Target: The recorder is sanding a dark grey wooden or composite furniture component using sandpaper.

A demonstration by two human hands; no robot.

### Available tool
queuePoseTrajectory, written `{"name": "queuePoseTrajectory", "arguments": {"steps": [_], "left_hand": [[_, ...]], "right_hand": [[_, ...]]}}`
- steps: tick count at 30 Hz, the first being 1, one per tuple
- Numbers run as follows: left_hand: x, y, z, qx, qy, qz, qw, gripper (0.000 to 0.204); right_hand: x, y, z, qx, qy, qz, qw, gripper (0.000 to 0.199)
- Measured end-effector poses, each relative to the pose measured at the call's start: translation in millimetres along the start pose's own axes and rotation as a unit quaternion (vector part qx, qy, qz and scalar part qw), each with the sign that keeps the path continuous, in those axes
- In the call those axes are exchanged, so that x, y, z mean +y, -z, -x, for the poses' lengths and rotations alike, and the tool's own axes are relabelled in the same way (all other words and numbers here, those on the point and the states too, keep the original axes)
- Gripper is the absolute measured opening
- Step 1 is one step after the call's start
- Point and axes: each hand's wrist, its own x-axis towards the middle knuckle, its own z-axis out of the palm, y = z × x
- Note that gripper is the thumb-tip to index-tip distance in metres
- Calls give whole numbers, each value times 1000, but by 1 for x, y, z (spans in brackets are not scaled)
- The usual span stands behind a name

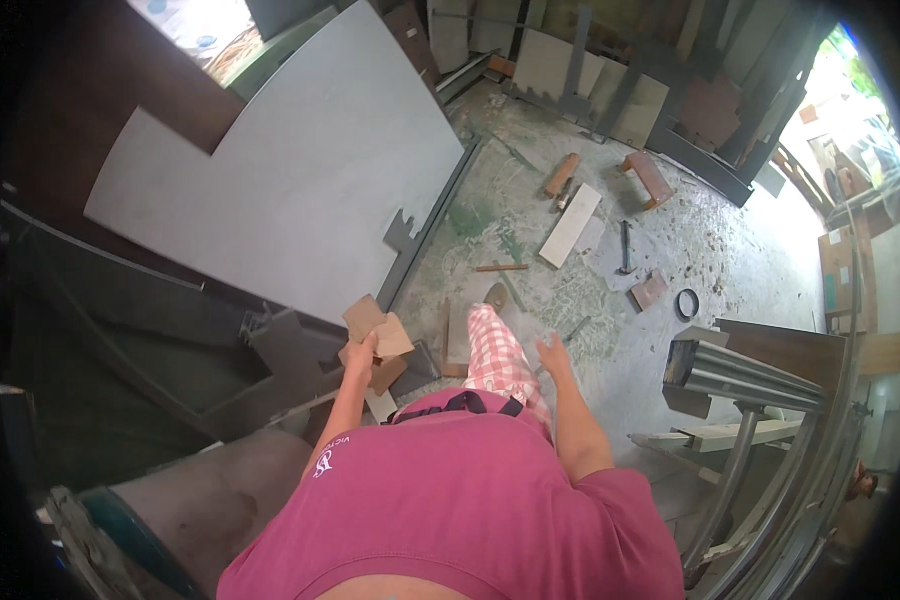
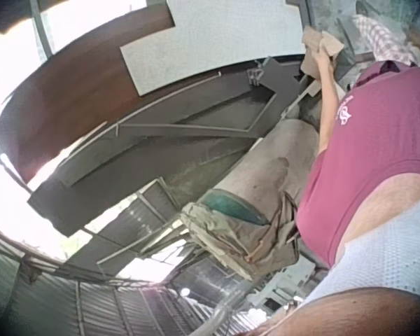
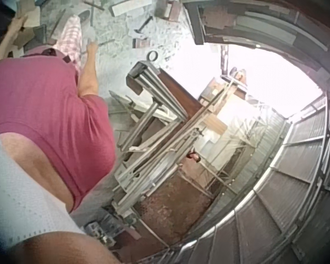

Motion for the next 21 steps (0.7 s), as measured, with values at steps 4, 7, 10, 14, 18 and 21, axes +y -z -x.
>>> {"name": "queuePoseTrajectory", "arguments": {"steps": [4, 7, 10, 14, 18, 21], "left_hand": [[57, -79, -25, -88, 19, 33, 995, 32], [95, -139, -55, -130, 40, 27, 990, 33], [126, -182, -92, -174, 84, 33, 981, 33], [179, -229, -119, -245, 123, 24, 961, 37], [199, -275, -149, -284, 131, 144, 939, 37], [208, -310, -154, -292, 159, 167, 928, 38]], "right_hand": [[-192, -13, -8, -178, 81, -114, 974, 63], [-257, -37, -37, -201, 219, -129, 946, 65], [-296, -48, -66, -105, 404, 86, 905, 64], [-338, -20, -107, -127, 298, 33, 945, 66], [-352, 24, -145, -234, 76, -156, 957, 63], [-365, 55, -145, -283, -26, -391, 876, 56]]}}
